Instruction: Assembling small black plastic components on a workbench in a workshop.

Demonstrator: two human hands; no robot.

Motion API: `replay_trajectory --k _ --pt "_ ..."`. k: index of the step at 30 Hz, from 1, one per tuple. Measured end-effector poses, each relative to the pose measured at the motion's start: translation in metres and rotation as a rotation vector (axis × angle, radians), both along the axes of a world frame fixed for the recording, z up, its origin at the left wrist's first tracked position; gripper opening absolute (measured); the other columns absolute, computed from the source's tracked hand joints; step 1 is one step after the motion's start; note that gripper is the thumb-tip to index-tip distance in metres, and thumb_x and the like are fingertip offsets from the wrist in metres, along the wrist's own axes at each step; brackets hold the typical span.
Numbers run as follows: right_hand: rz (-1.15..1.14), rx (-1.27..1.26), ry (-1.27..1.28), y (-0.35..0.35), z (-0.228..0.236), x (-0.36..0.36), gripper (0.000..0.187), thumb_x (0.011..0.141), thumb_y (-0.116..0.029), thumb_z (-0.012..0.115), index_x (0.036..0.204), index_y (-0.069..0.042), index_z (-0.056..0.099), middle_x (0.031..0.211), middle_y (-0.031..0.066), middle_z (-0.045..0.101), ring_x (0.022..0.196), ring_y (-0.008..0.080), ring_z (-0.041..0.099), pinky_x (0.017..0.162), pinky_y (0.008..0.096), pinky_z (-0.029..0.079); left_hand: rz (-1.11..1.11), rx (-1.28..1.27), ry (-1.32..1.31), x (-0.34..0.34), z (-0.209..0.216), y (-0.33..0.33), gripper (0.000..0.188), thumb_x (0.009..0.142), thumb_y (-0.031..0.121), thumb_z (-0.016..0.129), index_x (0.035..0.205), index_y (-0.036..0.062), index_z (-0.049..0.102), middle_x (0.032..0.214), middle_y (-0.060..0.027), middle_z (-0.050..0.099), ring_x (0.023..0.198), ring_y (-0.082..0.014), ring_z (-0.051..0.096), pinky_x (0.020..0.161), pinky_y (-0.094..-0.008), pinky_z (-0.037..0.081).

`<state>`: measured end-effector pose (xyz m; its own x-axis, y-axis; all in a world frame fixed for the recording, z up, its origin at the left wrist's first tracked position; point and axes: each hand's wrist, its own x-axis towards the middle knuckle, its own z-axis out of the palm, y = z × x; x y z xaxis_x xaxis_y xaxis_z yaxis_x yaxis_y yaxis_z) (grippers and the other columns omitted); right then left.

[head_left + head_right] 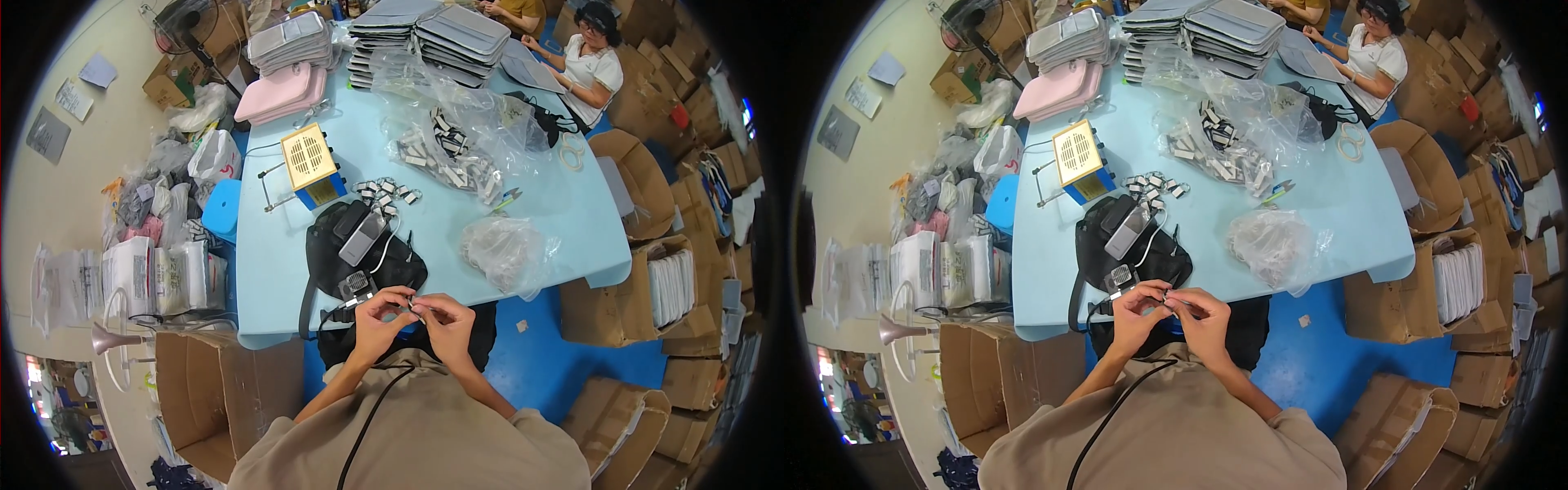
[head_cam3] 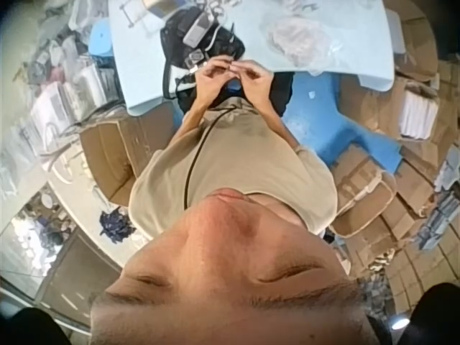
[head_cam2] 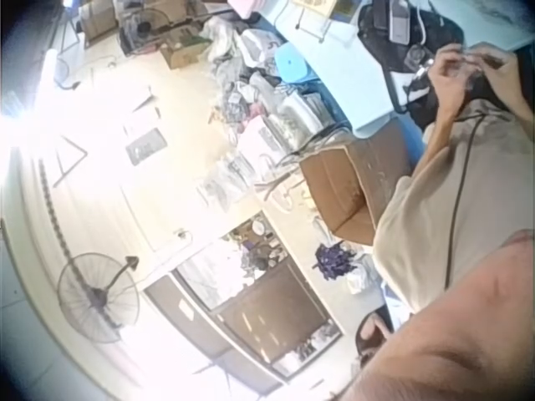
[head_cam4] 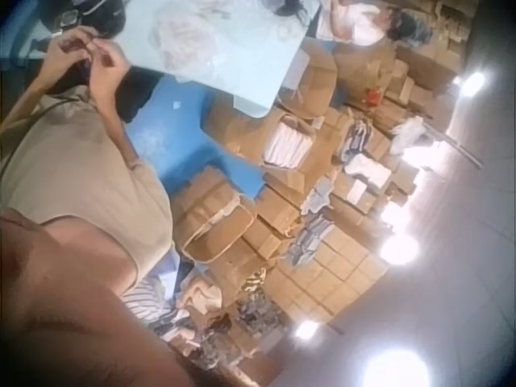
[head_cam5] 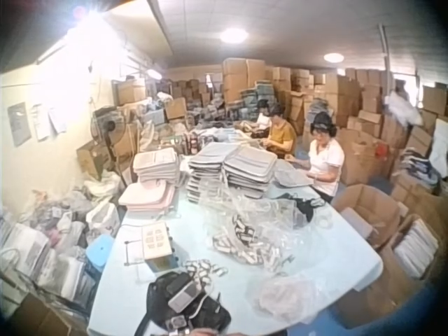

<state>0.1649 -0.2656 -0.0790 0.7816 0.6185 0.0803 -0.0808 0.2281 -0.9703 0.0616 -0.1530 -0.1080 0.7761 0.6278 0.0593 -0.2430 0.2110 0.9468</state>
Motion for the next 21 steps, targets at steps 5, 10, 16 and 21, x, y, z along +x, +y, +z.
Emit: replay_trajectory --k 5,10,16,21 --pt "0.039 -0.028 -0.002 -0.003 0.003 0.001 0.011 0.09 0.01 0.071 0.101 0.007 0.072 0.099 0.012 0.073 0.09 0.0144 0.071 0.077 0.0244 0.058 0.069 0.091 0.01 -0.001 0.002 0.001 0.025 0.077 -0.005 0.084 0.098 -0.0022 0.071 0.12 -0.0154 0.071 0.1 -0.0163 0.069 0.082 -0.0285 0.055" --pt "0.049 0.028 0.257 -0.004 0.025 0.008 0.025 0.089 0.01 0.073 0.112 0.005 0.067 0.104 0.0137 0.072 0.097 0.0189 0.074 0.082 0.0257 0.06 0.022 0.076 -0.004 -0.002 0.004 0.0 0.024 0.077 -0.007 0.083 0.098 -0.0031 0.072 0.119 -0.0162 0.07 0.101 -0.0179 0.068 0.085 -0.0295 0.055" --pt "0.252 -0.024 0.292 -0.015 0.006 0.022 0.026 0.088 0.009 0.075 0.111 0.007 0.065 0.102 0.0105 0.071 0.103 0.0207 0.073 0.088 0.0288 0.061 -0.011 0.066 -0.041 0.0 0.005 -0.004 0.022 0.077 -0.011 0.081 0.096 -0.0039 0.072 0.112 -0.0145 0.069 0.099 -0.0179 0.067 0.086 -0.0296 0.054" --pt "0.262 0.004 0.267 -0.017 -0.005 0.028 0.024 0.087 0.008 0.077 0.108 0.005 0.067 0.095 0.0067 0.069 0.093 0.013 0.07 0.081 0.0252 0.059 -0.001 0.122 -0.007 -0.001 0.006 -0.005 0.022 0.076 -0.011 0.082 0.094 -0.0033 0.072 0.105 -0.0119 0.068 0.097 -0.0181 0.065 0.089 -0.0293 0.053"
